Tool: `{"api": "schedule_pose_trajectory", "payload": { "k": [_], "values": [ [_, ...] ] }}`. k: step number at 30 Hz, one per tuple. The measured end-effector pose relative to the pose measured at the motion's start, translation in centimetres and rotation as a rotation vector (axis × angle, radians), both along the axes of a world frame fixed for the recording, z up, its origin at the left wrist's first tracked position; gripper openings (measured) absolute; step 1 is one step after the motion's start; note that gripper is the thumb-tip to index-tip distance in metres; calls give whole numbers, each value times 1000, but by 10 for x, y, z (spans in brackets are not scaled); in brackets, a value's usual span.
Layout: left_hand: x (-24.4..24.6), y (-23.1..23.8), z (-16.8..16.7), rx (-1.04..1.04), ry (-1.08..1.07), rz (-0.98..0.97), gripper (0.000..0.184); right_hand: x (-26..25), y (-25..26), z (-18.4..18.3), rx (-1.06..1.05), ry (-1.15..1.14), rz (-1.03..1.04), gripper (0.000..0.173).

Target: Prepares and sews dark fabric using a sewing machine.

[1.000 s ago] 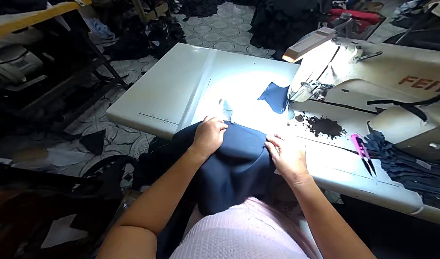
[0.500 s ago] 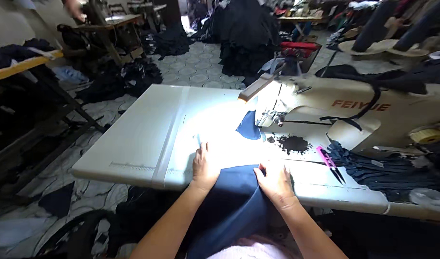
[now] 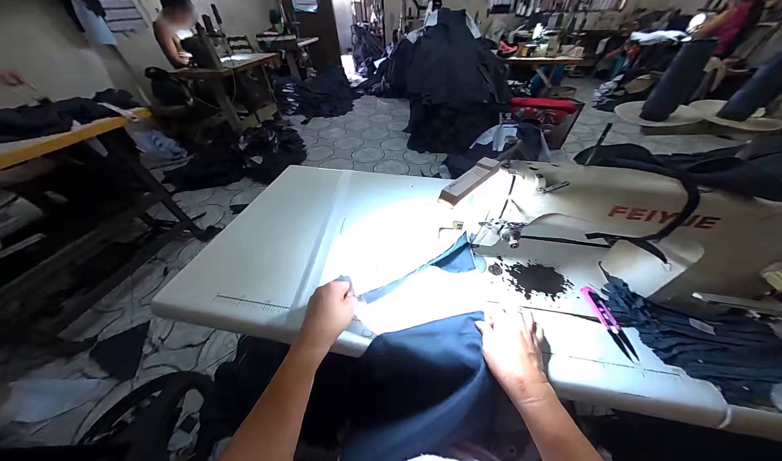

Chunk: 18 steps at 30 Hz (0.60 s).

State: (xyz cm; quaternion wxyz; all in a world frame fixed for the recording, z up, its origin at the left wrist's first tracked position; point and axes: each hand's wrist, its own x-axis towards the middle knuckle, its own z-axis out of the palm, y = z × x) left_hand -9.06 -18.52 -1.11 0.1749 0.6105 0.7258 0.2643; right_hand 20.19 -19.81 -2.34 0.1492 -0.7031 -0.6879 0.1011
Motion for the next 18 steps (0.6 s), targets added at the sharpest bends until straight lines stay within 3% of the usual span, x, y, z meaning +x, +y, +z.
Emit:
{"api": "schedule_pose_trajectory", "payload": {
  "k": [3, 6, 11, 12, 15, 18],
  "values": [
    [-13, 12, -10, 124, -23, 172, 21, -4, 7, 0, -62, -58, 8, 40],
    [-7, 12, -17, 82, 96, 185, 23, -6, 13, 3, -155, -101, -14, 45],
    [31, -50, -25, 199, 164, 52, 68, 3, 15, 3, -144, -31, -62, 50],
    [39, -58, -35, 251, 196, 38, 68, 2, 15, 3, -137, -30, -61, 49],
    [48, -59, -61, 469, 235, -4, 38, 2, 15, 0, -100, -25, -34, 47],
    [39, -56, -58, 529, 117, -24, 31, 2, 3, 7, 104, 230, 25, 33]
  ]
}}
